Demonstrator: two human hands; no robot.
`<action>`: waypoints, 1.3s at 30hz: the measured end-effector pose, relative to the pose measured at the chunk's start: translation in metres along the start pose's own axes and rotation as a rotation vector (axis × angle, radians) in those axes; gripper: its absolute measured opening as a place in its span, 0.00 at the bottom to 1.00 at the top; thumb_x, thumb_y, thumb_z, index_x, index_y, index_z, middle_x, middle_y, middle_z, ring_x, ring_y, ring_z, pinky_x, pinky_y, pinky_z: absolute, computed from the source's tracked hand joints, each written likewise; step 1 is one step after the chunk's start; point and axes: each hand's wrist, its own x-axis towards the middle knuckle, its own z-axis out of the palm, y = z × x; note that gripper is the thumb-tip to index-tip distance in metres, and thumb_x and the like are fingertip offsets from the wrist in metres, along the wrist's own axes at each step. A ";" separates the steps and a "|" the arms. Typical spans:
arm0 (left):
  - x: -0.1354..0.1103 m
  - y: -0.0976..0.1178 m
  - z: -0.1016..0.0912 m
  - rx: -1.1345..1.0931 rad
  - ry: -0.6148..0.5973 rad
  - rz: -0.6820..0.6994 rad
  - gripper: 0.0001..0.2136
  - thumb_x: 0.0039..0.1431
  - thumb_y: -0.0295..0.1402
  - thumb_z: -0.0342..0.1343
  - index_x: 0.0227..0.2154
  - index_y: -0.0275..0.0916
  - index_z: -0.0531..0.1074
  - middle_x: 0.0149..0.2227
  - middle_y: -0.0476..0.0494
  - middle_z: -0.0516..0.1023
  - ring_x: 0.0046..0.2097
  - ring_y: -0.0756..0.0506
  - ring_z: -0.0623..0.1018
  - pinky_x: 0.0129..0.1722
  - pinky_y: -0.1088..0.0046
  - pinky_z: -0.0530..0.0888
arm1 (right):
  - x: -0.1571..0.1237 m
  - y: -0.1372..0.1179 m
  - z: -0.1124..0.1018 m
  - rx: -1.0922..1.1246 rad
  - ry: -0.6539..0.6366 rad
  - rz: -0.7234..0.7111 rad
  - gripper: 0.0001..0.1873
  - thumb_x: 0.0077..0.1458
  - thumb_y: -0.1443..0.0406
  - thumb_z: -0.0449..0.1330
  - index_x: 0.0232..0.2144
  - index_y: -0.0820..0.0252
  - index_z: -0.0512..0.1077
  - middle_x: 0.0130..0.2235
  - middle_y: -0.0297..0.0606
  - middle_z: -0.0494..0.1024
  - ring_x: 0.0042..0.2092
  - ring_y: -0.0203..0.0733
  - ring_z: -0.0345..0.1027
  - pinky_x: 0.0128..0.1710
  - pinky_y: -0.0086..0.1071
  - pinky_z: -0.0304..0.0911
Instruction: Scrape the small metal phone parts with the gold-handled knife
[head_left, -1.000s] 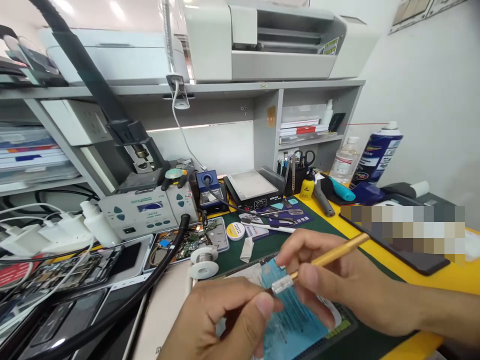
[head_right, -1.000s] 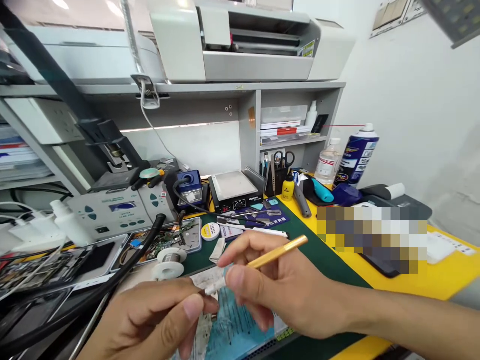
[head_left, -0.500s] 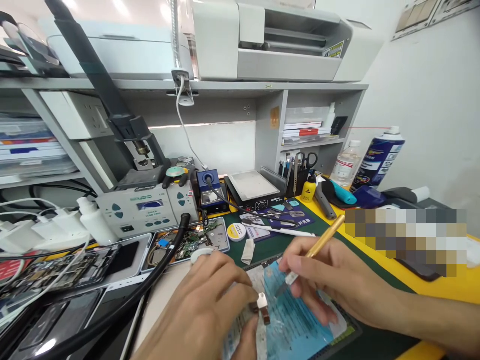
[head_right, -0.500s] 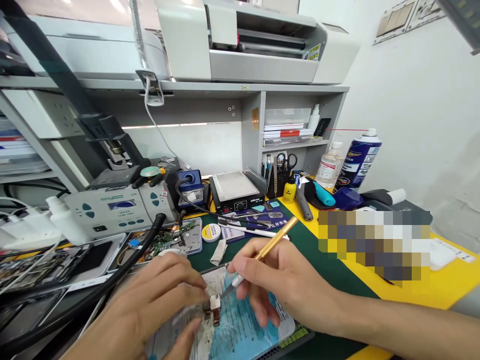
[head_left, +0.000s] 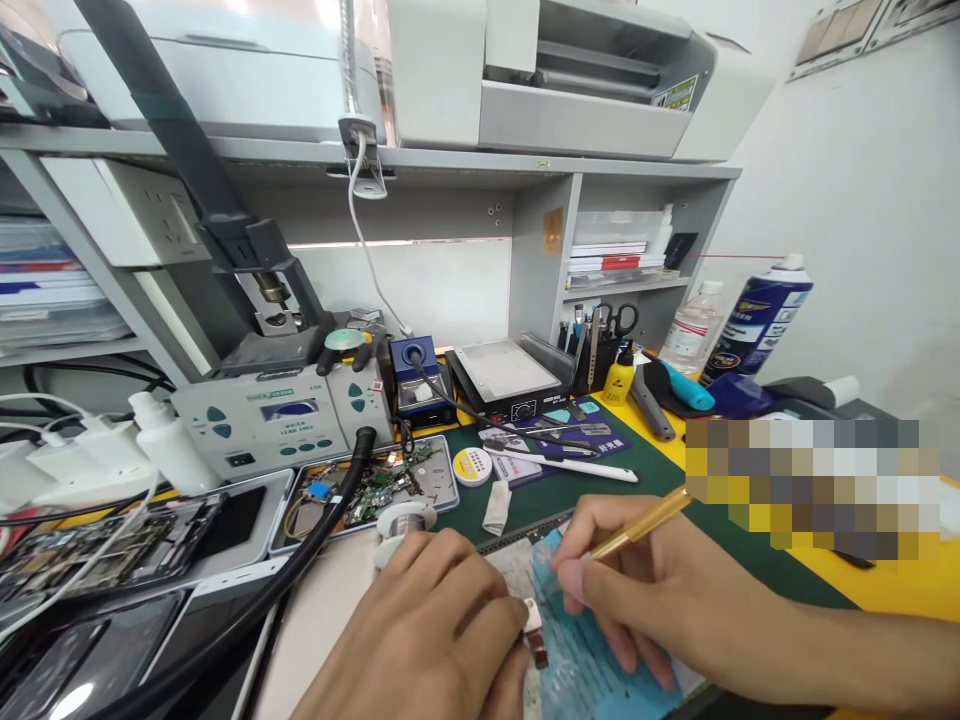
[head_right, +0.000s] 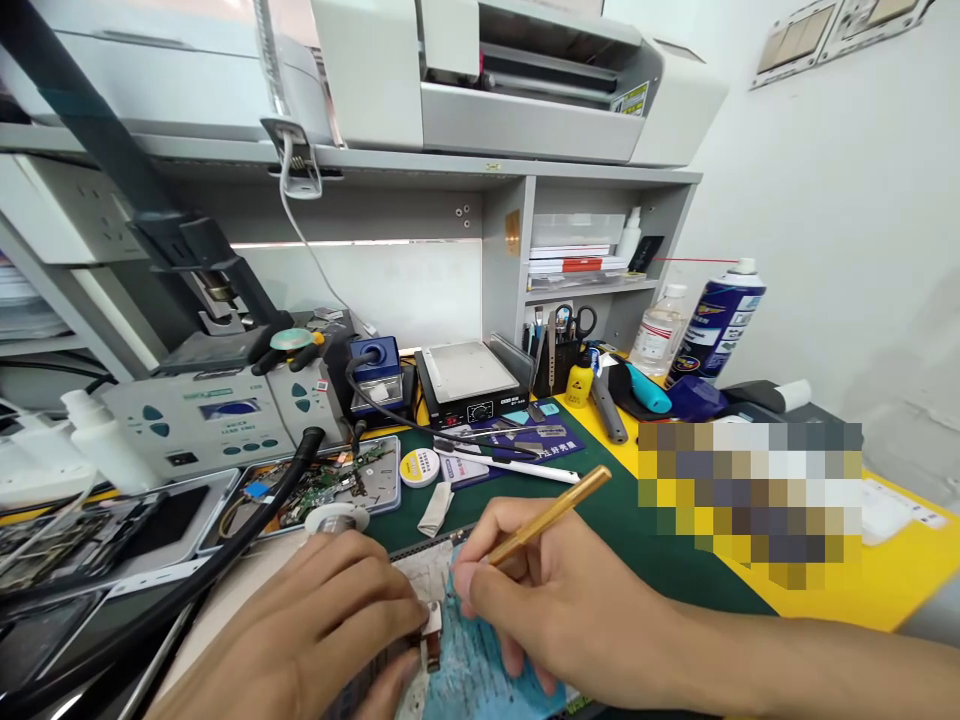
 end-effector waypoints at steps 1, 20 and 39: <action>0.000 0.000 0.000 0.002 -0.005 0.002 0.04 0.61 0.27 0.55 0.31 0.40 0.72 0.31 0.48 0.77 0.36 0.46 0.74 0.39 0.68 0.73 | 0.001 -0.002 0.000 -0.002 -0.004 0.008 0.15 0.58 0.55 0.66 0.33 0.60 0.69 0.17 0.26 0.68 0.15 0.27 0.56 0.14 0.19 0.58; 0.002 0.002 0.001 -0.013 0.016 0.008 0.09 0.62 0.23 0.52 0.27 0.40 0.72 0.29 0.48 0.76 0.33 0.48 0.74 0.34 0.70 0.71 | 0.011 -0.004 0.008 -0.108 0.067 0.133 0.06 0.50 0.66 0.62 0.33 0.58 0.69 0.30 0.32 0.78 0.14 0.26 0.56 0.09 0.20 0.55; 0.002 0.000 0.003 0.008 0.017 0.040 0.09 0.63 0.24 0.52 0.27 0.39 0.71 0.28 0.48 0.76 0.32 0.48 0.74 0.32 0.72 0.72 | 0.009 -0.003 0.008 -0.095 0.056 0.135 0.04 0.53 0.65 0.61 0.33 0.58 0.70 0.31 0.33 0.77 0.16 0.27 0.59 0.08 0.19 0.54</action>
